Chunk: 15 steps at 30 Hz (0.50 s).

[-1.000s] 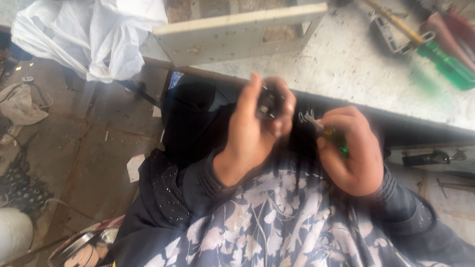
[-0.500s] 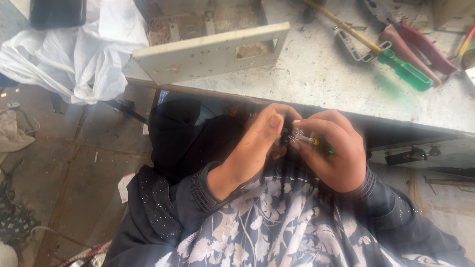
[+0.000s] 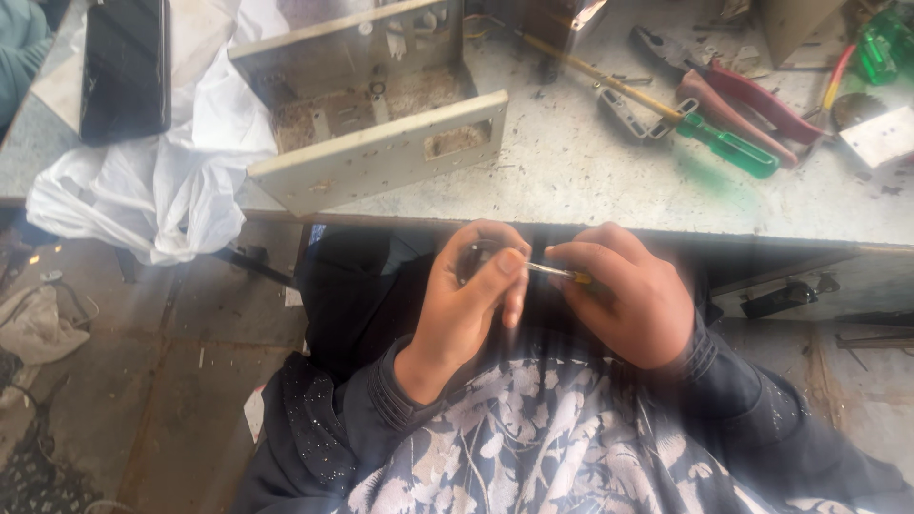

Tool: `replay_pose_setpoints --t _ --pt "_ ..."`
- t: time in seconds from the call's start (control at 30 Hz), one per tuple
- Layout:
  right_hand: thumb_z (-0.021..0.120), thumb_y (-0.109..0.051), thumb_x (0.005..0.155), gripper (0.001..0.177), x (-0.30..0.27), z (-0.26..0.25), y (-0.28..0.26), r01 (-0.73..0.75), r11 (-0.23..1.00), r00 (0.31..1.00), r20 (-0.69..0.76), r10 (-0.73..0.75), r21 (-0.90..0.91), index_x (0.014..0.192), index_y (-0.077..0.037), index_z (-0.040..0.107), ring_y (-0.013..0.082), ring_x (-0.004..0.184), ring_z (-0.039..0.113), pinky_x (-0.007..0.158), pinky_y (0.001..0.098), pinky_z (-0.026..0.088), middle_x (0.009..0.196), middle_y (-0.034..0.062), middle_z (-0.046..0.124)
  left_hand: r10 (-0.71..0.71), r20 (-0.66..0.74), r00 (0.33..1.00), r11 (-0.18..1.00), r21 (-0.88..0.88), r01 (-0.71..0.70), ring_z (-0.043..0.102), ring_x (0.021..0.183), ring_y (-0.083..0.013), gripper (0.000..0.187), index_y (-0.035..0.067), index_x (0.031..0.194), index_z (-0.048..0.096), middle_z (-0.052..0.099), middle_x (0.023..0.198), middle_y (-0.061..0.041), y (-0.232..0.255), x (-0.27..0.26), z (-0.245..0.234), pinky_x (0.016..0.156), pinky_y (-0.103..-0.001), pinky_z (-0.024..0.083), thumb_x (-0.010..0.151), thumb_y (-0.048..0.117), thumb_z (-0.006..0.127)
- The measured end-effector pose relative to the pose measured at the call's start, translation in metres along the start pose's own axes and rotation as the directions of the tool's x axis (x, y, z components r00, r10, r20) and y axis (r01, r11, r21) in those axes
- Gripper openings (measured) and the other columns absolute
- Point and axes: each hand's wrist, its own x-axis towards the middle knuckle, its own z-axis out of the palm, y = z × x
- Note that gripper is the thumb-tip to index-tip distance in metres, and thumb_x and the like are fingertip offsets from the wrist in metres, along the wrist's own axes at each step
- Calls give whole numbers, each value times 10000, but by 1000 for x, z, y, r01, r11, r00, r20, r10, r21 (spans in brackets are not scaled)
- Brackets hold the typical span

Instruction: The person sits at a cluttered workbench and uses a screwdriver to disassemble a small cylindrical electronic component. They then use pliers to strip the insulation from a bundle of copper wires attached to a transformer-like object.

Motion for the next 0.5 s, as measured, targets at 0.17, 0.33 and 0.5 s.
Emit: replay_pose_setpoints --t 0.17,0.33,0.5 --pt "795 -27 799 360 -5 -9 2 -15 1000 996 -93 13 -19 1142 -90 705 260 801 708 665 354 551 974 93 689 -24 -40 999 1000 8 24 587 627 -110 222 12 1079 622 620 862 -56 1 8 0 528 -250 485 1002 205 701" --pt "775 48 753 417 -12 -8 8 137 985 984 -129 -123 105 1148 -60 694 250 891 741 712 319 593 1060 114 702 -207 114 972 968 169 186 572 590 -90 247 9 1095 641 605 782 -47 -9 11 6 521 -229 462 1007 231 708" --pt "753 58 718 383 -14 -21 11 126 983 987 -121 -110 133 1077 -49 674 260 885 724 746 330 585 1016 103 680 -340 102 935 916 260 305 578 565 -81 278 4 1100 663 623 781 -34 -14 17 6 495 -226 468 950 232 711"
